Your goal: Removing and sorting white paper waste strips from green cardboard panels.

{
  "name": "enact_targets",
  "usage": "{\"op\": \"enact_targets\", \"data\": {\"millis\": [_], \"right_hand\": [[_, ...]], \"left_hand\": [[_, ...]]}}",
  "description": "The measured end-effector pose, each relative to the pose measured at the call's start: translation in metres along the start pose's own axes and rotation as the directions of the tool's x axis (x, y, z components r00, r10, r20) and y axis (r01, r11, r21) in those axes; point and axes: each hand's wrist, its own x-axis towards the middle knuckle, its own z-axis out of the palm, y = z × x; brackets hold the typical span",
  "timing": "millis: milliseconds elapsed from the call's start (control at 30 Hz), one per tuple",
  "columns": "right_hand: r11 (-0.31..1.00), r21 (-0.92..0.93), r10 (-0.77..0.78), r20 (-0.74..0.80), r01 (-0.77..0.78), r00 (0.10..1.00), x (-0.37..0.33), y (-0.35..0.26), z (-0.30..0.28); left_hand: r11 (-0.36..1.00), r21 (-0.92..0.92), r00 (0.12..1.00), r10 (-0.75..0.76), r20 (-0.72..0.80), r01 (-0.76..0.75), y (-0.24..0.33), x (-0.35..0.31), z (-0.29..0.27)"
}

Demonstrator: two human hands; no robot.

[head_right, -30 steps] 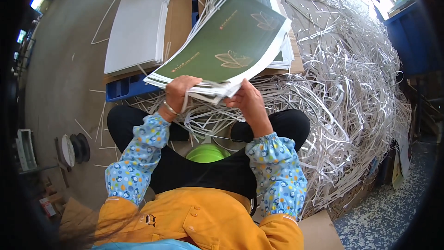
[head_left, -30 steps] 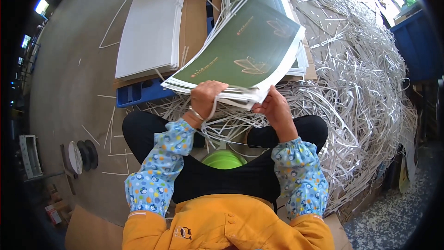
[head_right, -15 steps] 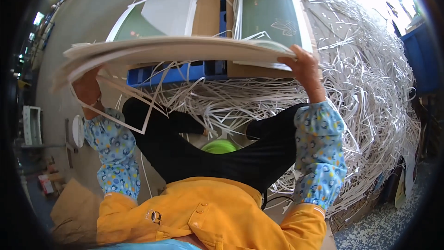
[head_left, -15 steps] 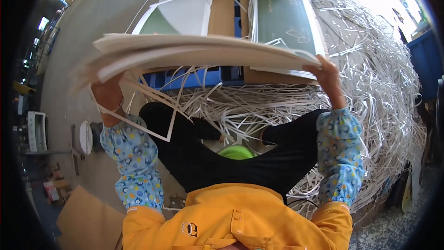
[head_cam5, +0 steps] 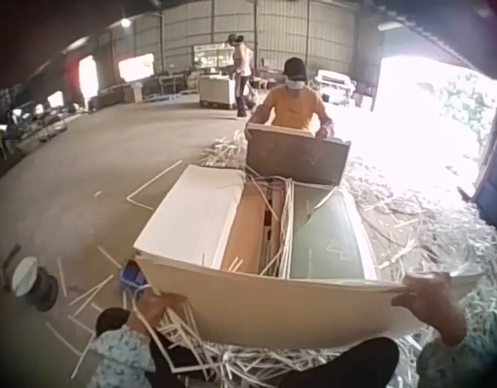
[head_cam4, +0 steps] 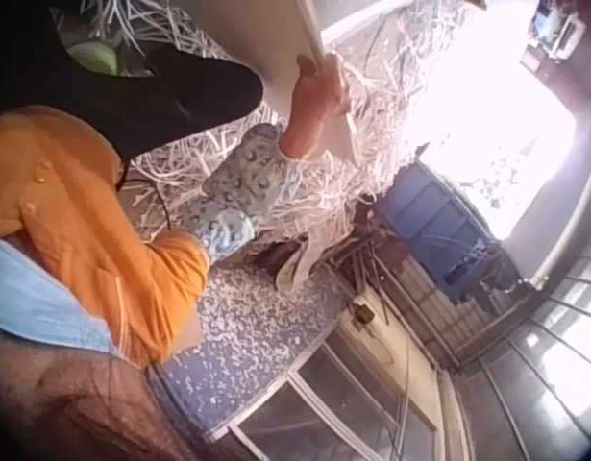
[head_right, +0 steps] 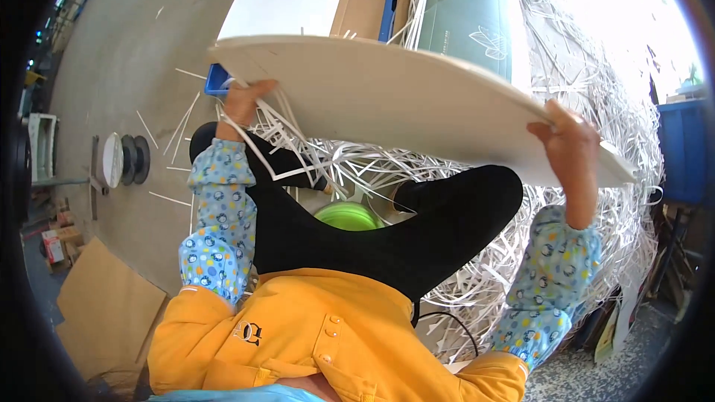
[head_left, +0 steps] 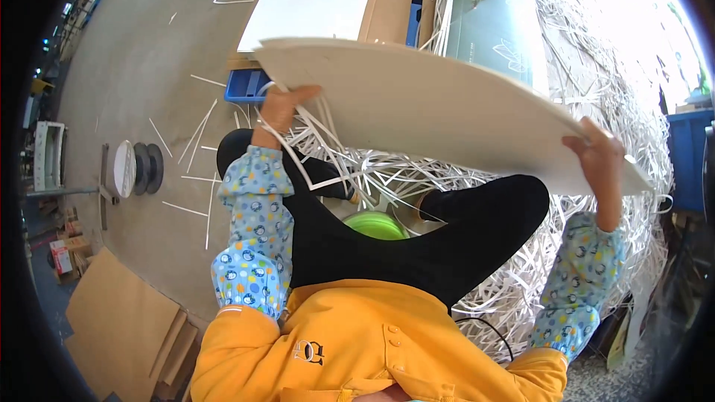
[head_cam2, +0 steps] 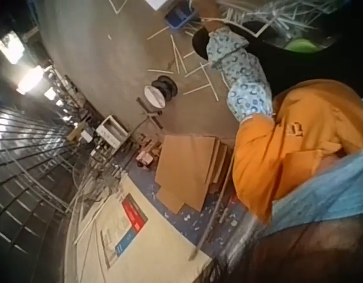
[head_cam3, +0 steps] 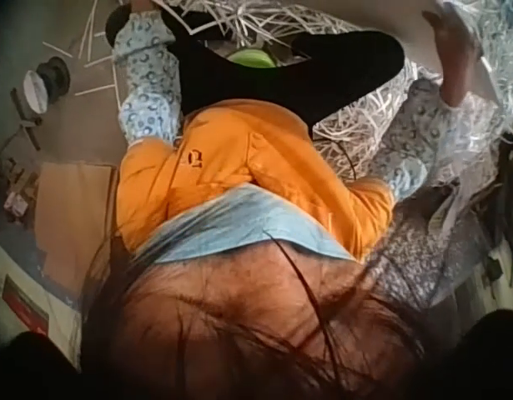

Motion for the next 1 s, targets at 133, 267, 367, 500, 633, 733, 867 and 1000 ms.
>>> {"op": "enact_targets", "data": {"millis": [133,267,367,500,633,733,867,1000], "right_hand": [[0.999,0.042,0.012,0.067,-0.015,0.998,-0.006,0.016,0.04],[0.998,0.067,-0.004,0.039,0.001,0.999,-0.011,0.024,0.085],[0.999,0.044,0.013,0.154,-0.02,0.988,-0.004,0.024,0.138],[0.991,0.131,-0.046,0.248,0.013,0.968,0.003,0.033,0.19],[0.973,0.231,-0.043,0.284,-0.025,0.958,0.005,0.044,0.201],[0.952,0.295,-0.024,0.322,-0.076,0.946,-0.001,0.043,0.194],[0.952,0.306,-0.058,0.245,-0.02,0.968,-0.008,0.032,0.191],[0.937,0.348,-0.075,0.279,-0.028,0.957,-0.009,0.025,0.197]], "left_hand": [[0.98,-0.183,0.991,-0.057,0.12,0.079,-0.023,-0.002,0.007],[0.987,-0.098,0.978,-0.111,0.175,0.13,-0.04,0.009,-0.003],[0.989,-0.022,0.967,-0.139,0.215,0.147,-0.058,0.02,0.001],[0.988,0.079,0.962,-0.147,0.231,0.132,-0.074,0.03,0.007],[0.984,0.128,0.942,-0.159,0.294,0.126,-0.082,0.034,0.001],[0.998,0.051,0.972,-0.054,0.227,0.044,-0.09,0.038,0.004],[0.999,0.007,0.85,0.038,0.526,-0.049,-0.105,0.045,0.036],[0.954,-0.26,0.826,0.022,0.564,0.151,-0.122,0.035,0.092]]}}
